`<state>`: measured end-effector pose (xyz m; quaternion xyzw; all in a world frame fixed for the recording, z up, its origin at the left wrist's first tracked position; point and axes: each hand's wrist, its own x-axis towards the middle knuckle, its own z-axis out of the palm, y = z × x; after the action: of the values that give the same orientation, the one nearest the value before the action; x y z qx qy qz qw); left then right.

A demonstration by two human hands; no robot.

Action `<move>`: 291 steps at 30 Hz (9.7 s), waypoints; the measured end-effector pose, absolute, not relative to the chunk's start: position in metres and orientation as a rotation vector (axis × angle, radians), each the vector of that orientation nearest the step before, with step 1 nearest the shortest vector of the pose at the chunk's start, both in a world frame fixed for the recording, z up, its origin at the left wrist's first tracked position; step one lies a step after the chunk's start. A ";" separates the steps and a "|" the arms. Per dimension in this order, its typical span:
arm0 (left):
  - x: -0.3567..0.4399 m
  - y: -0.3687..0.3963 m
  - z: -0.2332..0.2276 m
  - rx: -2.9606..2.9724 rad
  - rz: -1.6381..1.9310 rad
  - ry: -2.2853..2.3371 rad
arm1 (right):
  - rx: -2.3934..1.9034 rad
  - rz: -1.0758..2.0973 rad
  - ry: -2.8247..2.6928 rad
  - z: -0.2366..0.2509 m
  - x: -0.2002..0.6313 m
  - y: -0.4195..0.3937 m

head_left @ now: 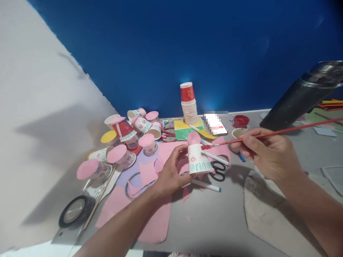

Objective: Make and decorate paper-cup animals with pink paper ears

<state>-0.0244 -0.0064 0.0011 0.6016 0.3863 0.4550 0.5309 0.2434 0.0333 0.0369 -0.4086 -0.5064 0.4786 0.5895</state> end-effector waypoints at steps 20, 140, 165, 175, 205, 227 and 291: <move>-0.027 -0.005 -0.002 1.423 1.095 0.886 | -0.930 1.011 -1.452 0.026 0.253 0.037; -0.025 -0.002 -0.007 1.219 1.127 0.830 | -0.888 0.741 -1.648 0.045 0.257 0.025; -0.023 -0.008 -0.003 1.361 1.009 0.693 | -0.889 0.462 -2.192 0.007 0.227 0.019; -0.030 -0.006 0.001 1.855 0.982 1.008 | -0.814 0.429 -2.307 0.015 0.224 0.019; -0.028 -0.002 -0.001 1.628 1.103 1.064 | -0.856 0.671 -1.781 0.034 0.245 0.012; -0.026 -0.005 0.002 1.530 1.114 1.022 | -0.867 0.665 -1.870 0.038 0.248 0.010; -0.026 -0.006 -0.009 1.561 0.999 0.948 | -0.984 0.488 -1.633 0.043 0.235 0.009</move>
<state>-0.0259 -0.0055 -0.0094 0.6469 0.3931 0.4141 0.5055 0.2345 0.0095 0.0433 -0.4165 -0.6909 0.2065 0.5537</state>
